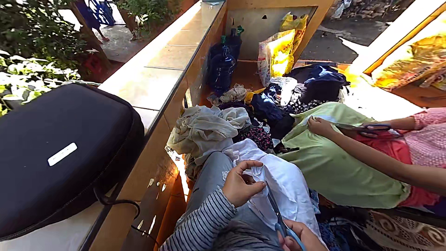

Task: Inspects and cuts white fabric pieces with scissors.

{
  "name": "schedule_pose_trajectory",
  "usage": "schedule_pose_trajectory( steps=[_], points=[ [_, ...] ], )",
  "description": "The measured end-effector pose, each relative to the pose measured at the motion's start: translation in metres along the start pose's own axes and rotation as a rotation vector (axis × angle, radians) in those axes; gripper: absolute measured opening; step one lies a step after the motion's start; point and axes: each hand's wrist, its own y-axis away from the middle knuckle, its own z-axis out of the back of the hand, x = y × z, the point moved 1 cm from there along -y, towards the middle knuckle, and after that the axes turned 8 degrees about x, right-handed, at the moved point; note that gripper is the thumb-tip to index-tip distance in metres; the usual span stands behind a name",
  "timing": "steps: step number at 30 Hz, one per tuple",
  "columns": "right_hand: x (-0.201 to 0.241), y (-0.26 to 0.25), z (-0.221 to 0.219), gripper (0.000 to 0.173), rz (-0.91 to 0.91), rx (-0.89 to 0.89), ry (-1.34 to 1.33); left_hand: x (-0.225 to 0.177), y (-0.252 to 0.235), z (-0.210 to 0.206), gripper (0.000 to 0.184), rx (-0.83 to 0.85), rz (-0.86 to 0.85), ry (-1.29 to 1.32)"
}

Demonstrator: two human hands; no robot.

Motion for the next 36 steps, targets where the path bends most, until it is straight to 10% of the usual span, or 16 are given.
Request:
schedule_pose_trajectory(
  steps=[36],
  points=[
    [0.005, -0.015, -0.005, 0.042, 0.106, 0.145, -0.104, 0.004, 0.007, 0.001, 0.071, 0.095, -0.064, -0.026]
  ],
)
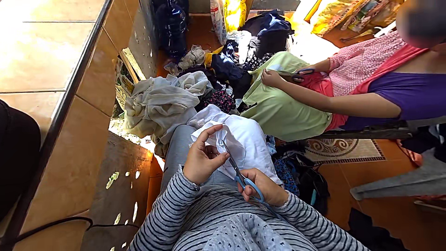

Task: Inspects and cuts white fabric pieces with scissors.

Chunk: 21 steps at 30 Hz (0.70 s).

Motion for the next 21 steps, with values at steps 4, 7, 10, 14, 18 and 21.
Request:
schedule_pose_trajectory(
  steps=[4, 7, 10, 14, 18, 21],
  points=[
    [-0.0037, 0.0035, 0.0001, 0.034, 0.009, -0.047, -0.011, -0.0010, 0.0002, 0.0049, 0.073, -0.041, -0.019, -0.009],
    [-0.0048, 0.0051, -0.0013, 0.032, -0.011, -0.085, -0.021, -0.0003, 0.0002, 0.0054, 0.074, -0.045, -0.003, 0.006],
    [-0.0019, 0.0040, -0.0035, 0.036, -0.024, -0.073, 0.002, 0.0024, 0.0003, 0.0041, 0.076, 0.000, 0.019, -0.007],
    [0.0014, 0.0005, -0.0031, 0.042, -0.012, -0.046, 0.023, 0.0035, 0.0005, 0.0003, 0.077, 0.017, 0.026, 0.000],
    [0.0018, -0.0005, -0.0046, 0.040, -0.061, -0.142, 0.041, 0.0038, 0.0005, -0.0005, 0.081, 0.000, 0.060, 0.008],
    [0.0015, -0.0003, -0.0064, 0.036, -0.172, -0.260, 0.152, 0.0025, -0.0008, 0.0030, 0.076, -0.058, 0.085, -0.009]
  ],
)
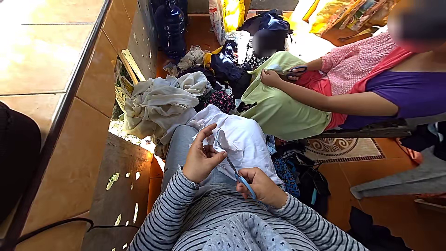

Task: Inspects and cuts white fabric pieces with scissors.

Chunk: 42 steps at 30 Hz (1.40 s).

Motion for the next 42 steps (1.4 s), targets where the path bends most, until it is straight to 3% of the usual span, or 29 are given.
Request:
schedule_pose_trajectory(
  steps=[4, 7, 9, 11, 13, 18, 22, 24, 27, 31, 33, 37, 42],
  points=[
    [0.001, 0.003, 0.002, 0.042, -0.133, -0.150, 0.417, -0.003, -0.009, 0.022, 0.047, -0.069, 0.185, -0.403],
    [0.009, 0.007, 0.001, 0.047, -0.204, -0.154, 0.684, -0.013, -0.015, 0.031, 0.040, 0.041, 0.349, -0.691],
    [0.010, 0.009, -0.002, 0.048, -0.204, -0.141, 0.802, -0.022, -0.021, 0.030, 0.043, 0.178, 0.553, -0.817],
    [0.009, 0.009, -0.003, 0.048, -0.183, -0.127, 0.898, -0.015, -0.027, 0.034, 0.042, 0.286, 0.709, -0.798],
    [0.009, 0.009, -0.004, 0.047, -0.200, -0.103, 0.928, -0.003, -0.029, 0.041, 0.031, 0.281, 0.745, -0.603],
    [0.001, 0.009, 0.001, 0.046, -0.170, -0.141, 0.767, 0.007, -0.019, 0.046, 0.005, 0.039, 0.487, -0.049],
    [-0.013, 0.005, 0.000, 0.037, 0.002, -0.192, 0.338, -0.008, -0.012, 0.029, 0.015, -0.297, 0.381, 0.530],
    [-0.013, 0.004, -0.003, 0.035, 0.020, -0.181, 0.194, -0.014, -0.009, 0.020, 0.015, -0.418, 0.337, 0.631],
    [-0.010, 0.003, -0.007, 0.030, 0.015, -0.122, 0.072, -0.014, -0.003, 0.012, 0.016, -0.397, 0.233, 0.527],
    [-0.010, 0.004, -0.007, 0.033, 0.149, -0.041, -0.103, -0.013, 0.001, 0.020, 0.017, -0.190, -0.227, 0.128],
    [-0.010, 0.004, -0.005, 0.034, 0.253, -0.026, -0.141, -0.029, -0.003, 0.025, 0.021, -0.116, -0.360, -0.006],
    [-0.006, 0.002, -0.003, 0.040, 0.390, 0.024, -0.061, -0.054, -0.013, 0.030, 0.035, -0.074, -0.355, -0.076],
    [0.006, 0.001, -0.003, 0.052, 0.398, 0.095, 0.115, -0.060, -0.015, 0.035, 0.045, 0.016, -0.249, -0.062]
  ],
)
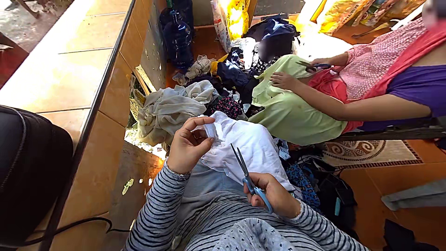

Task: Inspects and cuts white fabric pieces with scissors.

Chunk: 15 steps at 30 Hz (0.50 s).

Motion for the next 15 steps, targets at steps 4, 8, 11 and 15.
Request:
schedule_pose_trajectory(
  steps=[4, 8, 11, 15],
  points=[
    [0.0015, -0.0027, 0.0005, 0.054, -0.051, 0.013, 0.082, -0.0010, 0.0028, 0.0013, 0.049, 0.110, 0.035, -0.014],
    [0.0021, -0.0015, -0.0012, 0.054, -0.104, 0.053, 0.089, 0.0001, 0.0039, 0.0014, 0.053, 0.171, 0.046, -0.021],
    [-0.0011, 0.0014, -0.0015, 0.055, -0.141, 0.089, 0.034, 0.0007, 0.0047, 0.0001, 0.055, 0.198, 0.052, 0.011],
    [-0.0041, 0.0004, -0.0006, 0.053, -0.105, 0.115, -0.061, 0.0019, 0.0062, -0.0034, 0.057, 0.244, 0.067, 0.026]
  ],
)
